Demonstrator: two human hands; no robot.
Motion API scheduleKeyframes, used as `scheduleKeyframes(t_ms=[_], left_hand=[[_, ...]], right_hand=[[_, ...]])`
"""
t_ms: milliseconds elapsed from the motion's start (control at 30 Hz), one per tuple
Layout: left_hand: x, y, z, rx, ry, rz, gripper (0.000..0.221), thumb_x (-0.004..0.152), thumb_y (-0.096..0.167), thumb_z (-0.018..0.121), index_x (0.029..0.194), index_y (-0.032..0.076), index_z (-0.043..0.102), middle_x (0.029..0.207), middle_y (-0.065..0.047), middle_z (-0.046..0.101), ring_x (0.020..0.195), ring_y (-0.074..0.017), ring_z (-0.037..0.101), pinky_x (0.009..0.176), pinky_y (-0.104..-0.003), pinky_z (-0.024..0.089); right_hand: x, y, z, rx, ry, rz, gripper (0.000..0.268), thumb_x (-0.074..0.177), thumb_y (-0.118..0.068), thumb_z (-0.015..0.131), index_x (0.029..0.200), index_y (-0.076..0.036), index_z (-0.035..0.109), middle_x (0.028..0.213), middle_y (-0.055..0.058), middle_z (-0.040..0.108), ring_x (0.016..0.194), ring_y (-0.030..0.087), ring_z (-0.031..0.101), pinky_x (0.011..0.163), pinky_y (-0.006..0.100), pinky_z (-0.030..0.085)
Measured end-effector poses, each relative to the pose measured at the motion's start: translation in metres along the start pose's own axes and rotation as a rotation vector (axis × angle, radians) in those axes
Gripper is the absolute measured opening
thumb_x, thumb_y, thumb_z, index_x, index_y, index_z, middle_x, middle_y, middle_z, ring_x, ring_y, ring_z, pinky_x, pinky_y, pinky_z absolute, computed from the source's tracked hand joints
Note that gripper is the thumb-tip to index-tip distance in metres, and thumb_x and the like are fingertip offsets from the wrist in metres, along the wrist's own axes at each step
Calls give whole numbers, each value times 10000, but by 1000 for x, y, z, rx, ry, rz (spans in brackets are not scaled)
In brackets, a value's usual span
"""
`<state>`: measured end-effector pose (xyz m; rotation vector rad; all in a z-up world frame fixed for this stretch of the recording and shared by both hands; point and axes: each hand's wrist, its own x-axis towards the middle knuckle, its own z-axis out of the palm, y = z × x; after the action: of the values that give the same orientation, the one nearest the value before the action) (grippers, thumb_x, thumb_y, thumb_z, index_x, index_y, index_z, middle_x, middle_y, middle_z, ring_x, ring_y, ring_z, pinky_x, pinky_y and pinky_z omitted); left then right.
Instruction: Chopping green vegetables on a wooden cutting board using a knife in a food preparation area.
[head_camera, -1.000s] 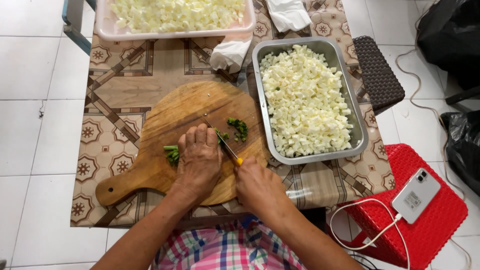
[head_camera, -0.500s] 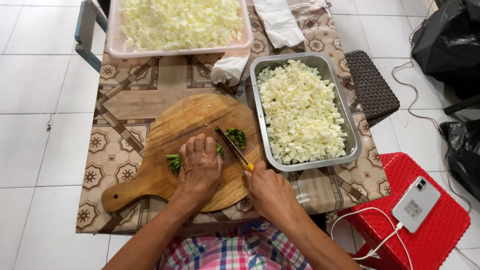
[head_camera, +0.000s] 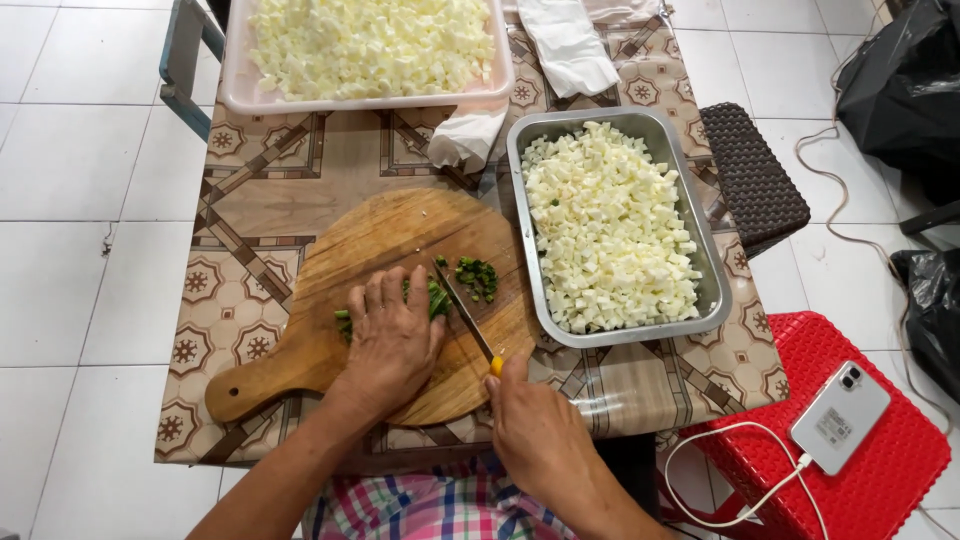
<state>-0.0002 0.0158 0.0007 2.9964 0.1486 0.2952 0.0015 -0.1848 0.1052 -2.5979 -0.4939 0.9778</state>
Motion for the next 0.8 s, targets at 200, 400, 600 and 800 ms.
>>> scheduleKeyframes(t_ms=[200, 400, 600, 800], left_hand=[[-1, 3, 4, 89, 77, 41, 561, 921, 426, 578, 1332, 66, 450, 1224, -148, 422, 1130, -334, 407, 976, -494, 339], [-1, 0, 16, 69, 153, 62, 582, 875, 369, 650, 1324, 35, 489, 1273, -174, 459, 1167, -366, 437, 1008, -520, 356], [1, 1, 18, 85, 182, 78, 536, 885, 318, 603, 1307, 12, 481, 1236, -172, 466, 1115, -350, 441, 960, -493, 378], [1, 2, 10, 94, 111, 104, 586, 885, 313, 594, 1343, -24, 450, 1243, -184, 445, 1117, -356, 422, 988, -494, 373]], right_hand=[[8, 5, 13, -45, 15, -28, 233, 1131, -372, 284, 1058, -160, 349, 735, 98, 650, 603, 368, 625, 531, 521, 435], [9, -3, 12, -55, -18, 9, 270, 1130, -388, 261, 1081, -150, 380, 803, 103, 697, 667, 357, 673, 599, 529, 492], [11, -3, 14, -66, 11, -12, 268, 1126, -370, 272, 1039, -150, 397, 841, 149, 704, 732, 454, 671, 636, 588, 473], [26, -13, 5, 12, -60, 38, 315, 1129, -398, 305, 1031, -135, 447, 856, 102, 648, 688, 328, 642, 616, 498, 467]])
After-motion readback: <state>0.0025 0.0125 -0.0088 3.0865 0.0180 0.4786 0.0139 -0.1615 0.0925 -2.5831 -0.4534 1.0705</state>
